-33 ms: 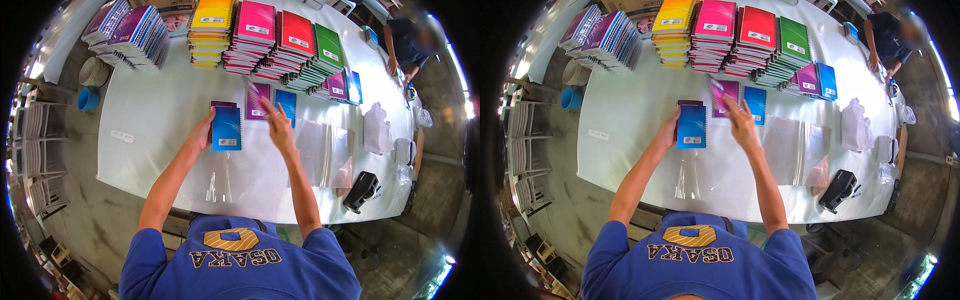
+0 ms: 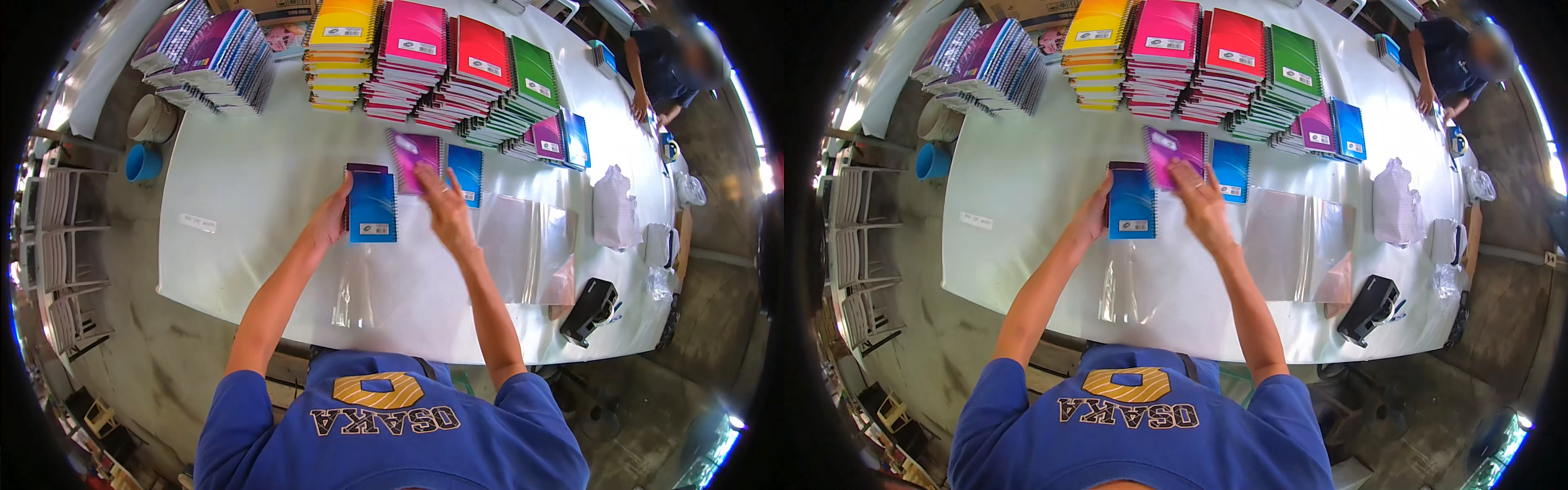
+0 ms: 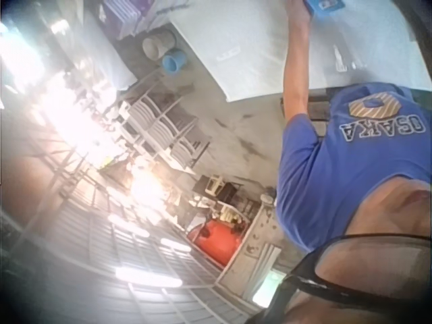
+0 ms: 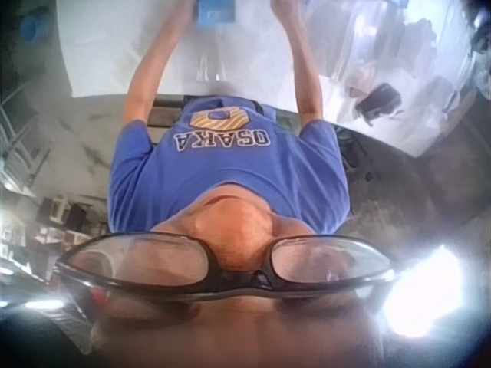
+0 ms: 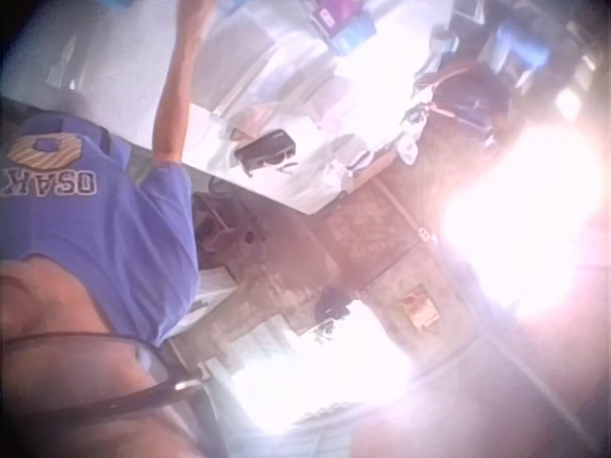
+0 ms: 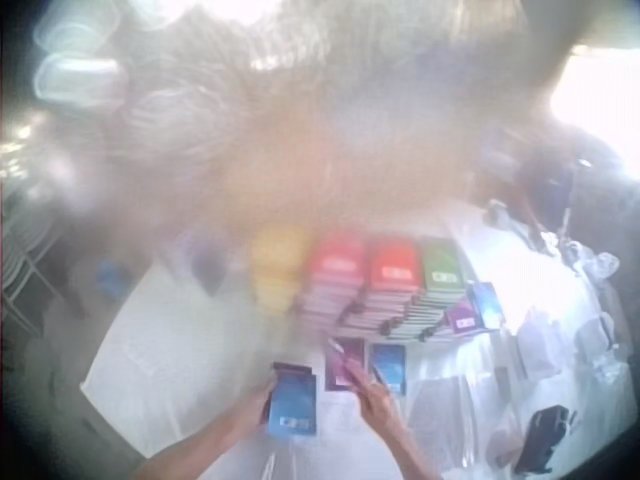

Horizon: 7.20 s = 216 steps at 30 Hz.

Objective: The person packages notebooks into plastic sleeves. The person picks up stacks of small notebooks of various colors, places them inside clear plastic sleeves, and then uses a piece of tape to seal the sleeves.

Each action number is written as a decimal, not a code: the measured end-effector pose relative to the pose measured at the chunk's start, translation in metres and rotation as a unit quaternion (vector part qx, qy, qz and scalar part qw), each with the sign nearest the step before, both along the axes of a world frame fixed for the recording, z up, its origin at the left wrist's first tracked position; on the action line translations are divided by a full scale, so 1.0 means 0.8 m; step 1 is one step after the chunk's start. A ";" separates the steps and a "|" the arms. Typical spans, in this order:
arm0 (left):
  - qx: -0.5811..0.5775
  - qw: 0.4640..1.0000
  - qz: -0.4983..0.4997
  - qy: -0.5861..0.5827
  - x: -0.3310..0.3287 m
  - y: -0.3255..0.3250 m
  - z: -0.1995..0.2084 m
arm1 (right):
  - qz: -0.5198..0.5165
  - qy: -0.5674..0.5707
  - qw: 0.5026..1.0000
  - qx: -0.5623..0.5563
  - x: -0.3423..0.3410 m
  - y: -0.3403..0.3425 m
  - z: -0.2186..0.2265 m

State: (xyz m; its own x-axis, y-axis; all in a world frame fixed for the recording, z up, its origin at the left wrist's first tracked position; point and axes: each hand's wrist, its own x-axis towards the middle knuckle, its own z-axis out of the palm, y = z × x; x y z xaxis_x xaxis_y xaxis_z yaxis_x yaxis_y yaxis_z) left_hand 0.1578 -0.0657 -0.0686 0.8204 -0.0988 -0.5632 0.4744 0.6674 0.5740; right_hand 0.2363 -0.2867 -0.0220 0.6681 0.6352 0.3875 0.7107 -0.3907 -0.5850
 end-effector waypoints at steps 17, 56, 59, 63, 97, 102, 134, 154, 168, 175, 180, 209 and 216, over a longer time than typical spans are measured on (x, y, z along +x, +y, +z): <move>0.004 0.996 0.073 -0.057 -0.091 0.087 -0.049 | -0.067 0.111 0.989 -0.076 -0.102 -0.018 -0.062; 0.092 0.848 0.492 -0.173 0.058 -0.051 -0.068 | 0.023 -0.142 0.987 -0.068 -0.051 -0.051 -0.011; 0.080 0.853 0.480 -0.191 0.058 -0.049 -0.065 | 0.103 -0.148 0.974 -0.141 -0.055 -0.059 -0.031; 0.018 0.868 0.458 -0.194 0.049 -0.041 -0.061 | 0.113 -0.067 0.977 -0.166 -0.056 -0.059 -0.046; -0.163 0.980 0.033 -0.107 0.075 -0.073 0.118 | 0.002 -0.246 0.969 -0.010 0.008 -0.049 0.147; -0.093 0.988 0.019 -0.121 0.072 -0.065 0.120 | -0.036 -0.221 0.974 0.018 0.077 -0.019 0.153; -0.077 0.974 0.147 -0.155 0.040 0.037 0.114 | -0.028 -0.284 0.958 0.011 0.180 0.090 0.152; -0.045 0.969 0.123 -0.210 0.028 0.091 0.105 | 0.010 -0.325 0.945 -0.036 0.176 0.222 0.155; -0.073 0.967 0.065 -0.237 0.034 0.068 0.088 | 0.023 -0.323 0.946 -0.032 0.209 0.205 0.181; -0.118 0.944 -0.017 -0.308 0.007 0.066 0.091 | 0.335 0.041 0.934 0.114 0.123 0.141 0.219; -0.153 0.959 -0.058 -0.230 -0.005 0.031 0.100 | 0.322 0.200 0.921 0.086 0.089 0.110 0.128; -0.181 0.959 -0.040 -0.215 0.087 -0.092 0.105 | 0.163 0.021 0.970 0.177 0.164 -0.097 0.261; -0.206 0.962 -0.011 -0.177 0.079 -0.078 0.094 | 0.276 0.152 0.946 0.077 0.187 -0.019 0.181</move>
